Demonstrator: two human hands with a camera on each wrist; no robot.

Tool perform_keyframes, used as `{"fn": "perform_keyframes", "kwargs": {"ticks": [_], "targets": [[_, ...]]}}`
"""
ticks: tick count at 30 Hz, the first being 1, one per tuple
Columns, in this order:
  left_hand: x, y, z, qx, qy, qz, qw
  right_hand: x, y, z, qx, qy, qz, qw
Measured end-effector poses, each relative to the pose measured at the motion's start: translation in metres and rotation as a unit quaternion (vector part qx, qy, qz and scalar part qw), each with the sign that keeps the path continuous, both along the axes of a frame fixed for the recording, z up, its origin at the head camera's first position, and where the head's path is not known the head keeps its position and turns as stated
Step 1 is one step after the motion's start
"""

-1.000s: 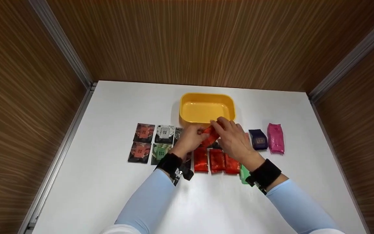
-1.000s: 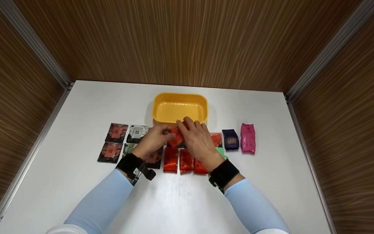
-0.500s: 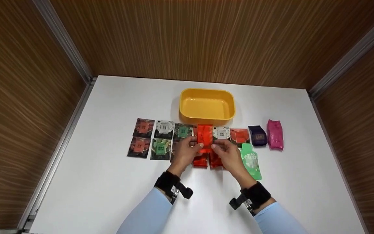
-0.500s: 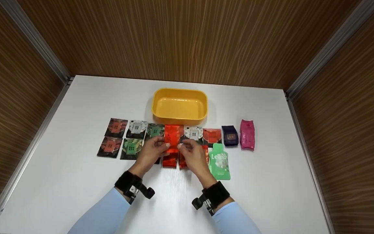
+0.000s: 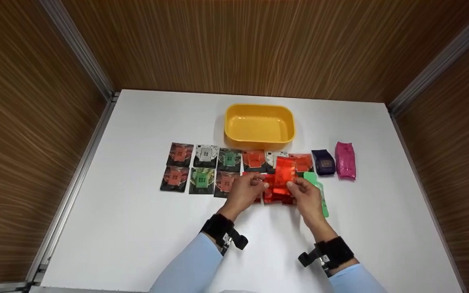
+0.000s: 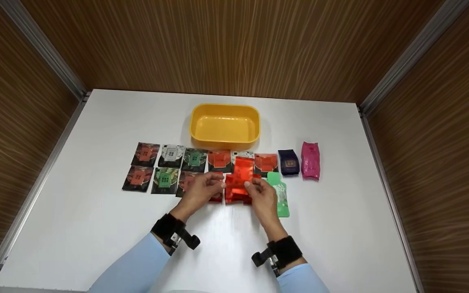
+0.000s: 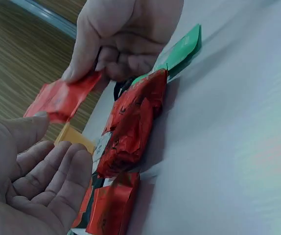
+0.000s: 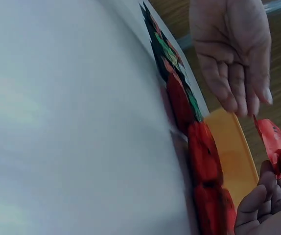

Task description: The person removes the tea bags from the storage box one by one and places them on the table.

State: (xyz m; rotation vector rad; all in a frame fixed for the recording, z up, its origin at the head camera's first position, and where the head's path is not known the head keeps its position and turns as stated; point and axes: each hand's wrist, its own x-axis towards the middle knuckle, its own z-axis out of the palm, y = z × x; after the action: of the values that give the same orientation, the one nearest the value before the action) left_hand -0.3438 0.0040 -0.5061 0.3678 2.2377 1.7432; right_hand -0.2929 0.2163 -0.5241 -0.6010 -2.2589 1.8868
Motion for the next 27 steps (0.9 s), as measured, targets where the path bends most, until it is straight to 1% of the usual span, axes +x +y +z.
{"fn": "perform_keyframes", "kwargs": {"ticks": [2, 4, 5, 9, 12, 13, 15, 19, 22, 24, 25, 27], "targets": [[-0.003, -0.006, 0.000, -0.021, 0.019, 0.004, 0.9996, 0.003, 0.024, 0.004, 0.032, -0.006, -0.012, 0.9994], [-0.006, -0.014, 0.000, -0.030, 0.025, 0.009, 0.9992, 0.009, 0.051, 0.006, 0.070, -0.020, -0.024, 0.9971], [-0.008, -0.018, -0.001, -0.033, 0.027, 0.013, 0.9990, 0.012, 0.064, 0.007, 0.088, -0.033, -0.027, 0.9952], [-0.014, -0.036, -0.005, -0.040, 0.021, 0.026, 0.9986, 0.028, 0.108, 0.006, 0.163, -0.107, -0.019, 0.9807], [-0.019, -0.048, -0.009, -0.051, 0.023, 0.040, 0.9976, 0.036, 0.130, 0.004, 0.205, -0.155, 0.001, 0.9666], [-0.020, -0.051, -0.010, -0.056, 0.022, 0.045, 0.9972, 0.038, 0.134, 0.003, 0.210, -0.165, 0.006, 0.9636], [-0.021, -0.058, -0.012, -0.052, 0.019, 0.048, 0.9973, 0.041, 0.141, 0.000, 0.215, -0.177, 0.013, 0.9604], [-0.022, -0.067, -0.013, -0.025, 0.005, 0.044, 0.9987, 0.039, 0.145, 0.001, 0.217, -0.187, 0.021, 0.9578], [-0.021, -0.072, -0.013, -0.018, 0.003, 0.045, 0.9988, 0.037, 0.144, 0.002, 0.238, -0.193, 0.028, 0.9514], [-0.020, -0.076, -0.013, -0.022, 0.010, 0.046, 0.9987, 0.036, 0.142, 0.003, 0.263, -0.192, 0.029, 0.9451], [-0.020, -0.078, -0.013, -0.031, 0.015, 0.047, 0.9983, 0.036, 0.141, 0.003, 0.276, -0.189, 0.030, 0.9417], [-0.019, -0.082, -0.013, -0.059, 0.037, 0.047, 0.9964, 0.036, 0.140, 0.002, 0.299, -0.184, 0.028, 0.9360]]}}
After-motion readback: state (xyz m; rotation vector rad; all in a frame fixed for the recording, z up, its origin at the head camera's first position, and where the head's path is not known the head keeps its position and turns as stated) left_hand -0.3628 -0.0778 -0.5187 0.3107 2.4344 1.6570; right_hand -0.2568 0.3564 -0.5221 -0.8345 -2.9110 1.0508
